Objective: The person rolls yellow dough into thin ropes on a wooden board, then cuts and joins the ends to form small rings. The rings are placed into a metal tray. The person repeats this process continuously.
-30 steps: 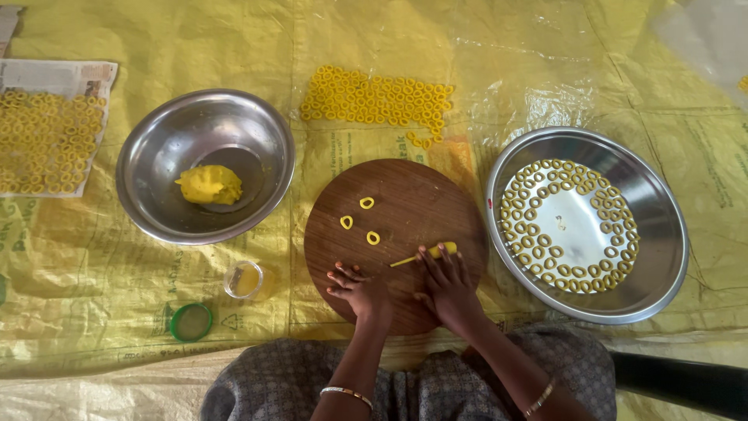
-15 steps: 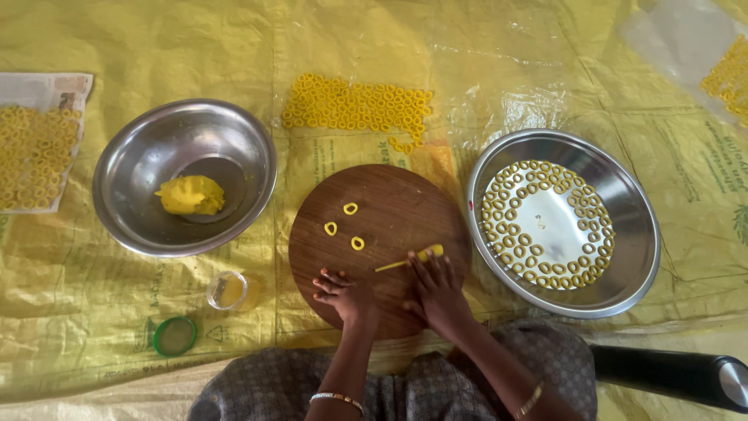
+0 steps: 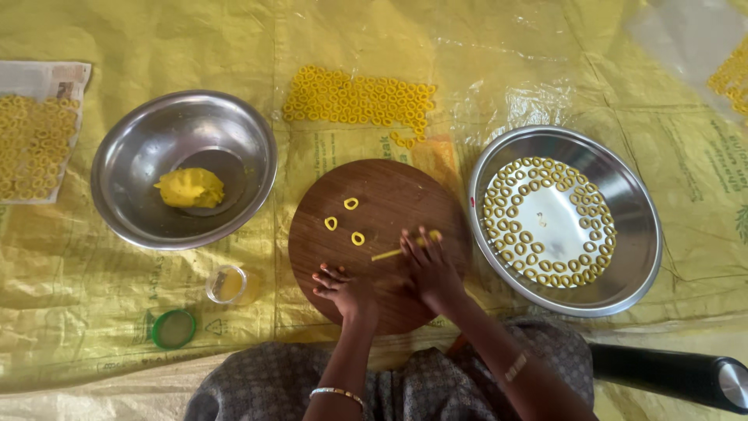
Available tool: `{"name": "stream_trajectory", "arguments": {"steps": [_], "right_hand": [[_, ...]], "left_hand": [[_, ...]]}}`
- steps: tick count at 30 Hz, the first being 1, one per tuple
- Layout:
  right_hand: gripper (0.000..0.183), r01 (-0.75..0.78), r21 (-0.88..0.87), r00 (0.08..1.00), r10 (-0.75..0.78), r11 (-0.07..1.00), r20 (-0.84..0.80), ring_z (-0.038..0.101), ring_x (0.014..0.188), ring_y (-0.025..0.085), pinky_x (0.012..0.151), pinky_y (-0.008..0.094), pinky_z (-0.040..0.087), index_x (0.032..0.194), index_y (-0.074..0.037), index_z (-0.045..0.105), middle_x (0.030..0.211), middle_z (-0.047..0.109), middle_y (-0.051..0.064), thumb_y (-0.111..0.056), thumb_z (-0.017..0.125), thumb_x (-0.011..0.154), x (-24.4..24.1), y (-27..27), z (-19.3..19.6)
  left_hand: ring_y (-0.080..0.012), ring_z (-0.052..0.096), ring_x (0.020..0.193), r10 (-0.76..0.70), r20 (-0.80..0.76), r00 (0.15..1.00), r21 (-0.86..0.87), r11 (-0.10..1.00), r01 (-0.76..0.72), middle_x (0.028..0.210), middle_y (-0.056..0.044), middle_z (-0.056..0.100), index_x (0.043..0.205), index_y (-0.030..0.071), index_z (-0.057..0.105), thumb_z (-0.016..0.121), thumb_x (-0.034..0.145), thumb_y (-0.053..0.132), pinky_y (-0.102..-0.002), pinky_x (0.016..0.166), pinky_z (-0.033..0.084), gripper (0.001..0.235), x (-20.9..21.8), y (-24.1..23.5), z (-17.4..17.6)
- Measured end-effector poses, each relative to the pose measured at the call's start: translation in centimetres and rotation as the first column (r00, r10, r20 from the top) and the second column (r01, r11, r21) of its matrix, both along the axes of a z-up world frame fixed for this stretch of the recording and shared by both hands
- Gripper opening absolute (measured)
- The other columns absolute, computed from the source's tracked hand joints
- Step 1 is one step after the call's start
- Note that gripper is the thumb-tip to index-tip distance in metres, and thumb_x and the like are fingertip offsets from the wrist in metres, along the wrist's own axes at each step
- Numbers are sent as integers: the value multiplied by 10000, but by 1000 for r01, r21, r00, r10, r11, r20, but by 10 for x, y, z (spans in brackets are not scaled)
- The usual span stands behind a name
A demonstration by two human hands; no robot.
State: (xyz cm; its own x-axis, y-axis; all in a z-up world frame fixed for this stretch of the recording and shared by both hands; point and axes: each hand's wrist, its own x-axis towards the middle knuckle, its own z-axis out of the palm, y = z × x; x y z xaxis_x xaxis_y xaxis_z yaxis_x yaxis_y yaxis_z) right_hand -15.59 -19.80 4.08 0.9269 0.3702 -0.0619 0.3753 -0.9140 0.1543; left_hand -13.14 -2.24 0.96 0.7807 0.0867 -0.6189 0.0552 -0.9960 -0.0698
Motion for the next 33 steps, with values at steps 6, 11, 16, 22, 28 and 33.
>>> {"name": "stream_trajectory", "arguments": {"steps": [6,11,16,22,28,33], "right_hand": [[837,-41,138,983,16,990,183,232,1530,402,1208,582,206,1544,-33,371,1652,296,123,-591,491,932,-25,-5,1],[846,-56,59,961,37,997,275,245,1518,396,1210,605,219,1533,-16,378,1644,312,136,-633,438,957,37,2,-11],[833,-61,89,971,38,994,236,228,1538,374,1220,600,197,1553,-35,351,1654,294,121,-606,452,955,31,-5,-11],[875,-4,172,994,-15,985,108,205,1518,361,1198,621,157,1558,-49,302,1644,262,110,-621,474,919,-29,-16,-5],[827,-10,68,968,-7,998,249,227,1539,352,1224,616,157,1572,-83,317,1661,299,78,-627,426,959,28,-14,-23],[838,-60,137,949,14,989,316,227,1546,346,1229,634,156,1562,-67,314,1664,291,83,-650,420,969,49,-12,-23]], "left_hand": [[-684,28,1464,-10,23,1000,-3,1000,10,1626,-448,-10,1573,-103,204,582,1033,299,-768,1134,206,772,-2,2,-8],[-707,46,1447,-59,-17,998,12,998,59,1619,-467,-3,1557,-156,240,629,1011,260,-773,1117,206,789,-2,2,1],[-693,30,1450,-23,3,1000,14,1000,23,1608,-464,-12,1565,-142,209,637,1004,252,-763,1126,208,808,-3,1,8],[-688,11,1457,-44,-67,997,-1,999,44,1615,-457,-26,1572,-108,221,654,1012,255,-756,1139,208,795,0,3,14],[-695,32,1445,-56,-80,995,49,997,60,1619,-447,-24,1572,-124,218,624,1034,270,-740,1133,238,781,3,0,18],[-686,46,1453,-28,-65,997,67,997,32,1624,-441,-8,1571,-119,223,614,1038,267,-732,1132,257,765,3,-7,18]]}}
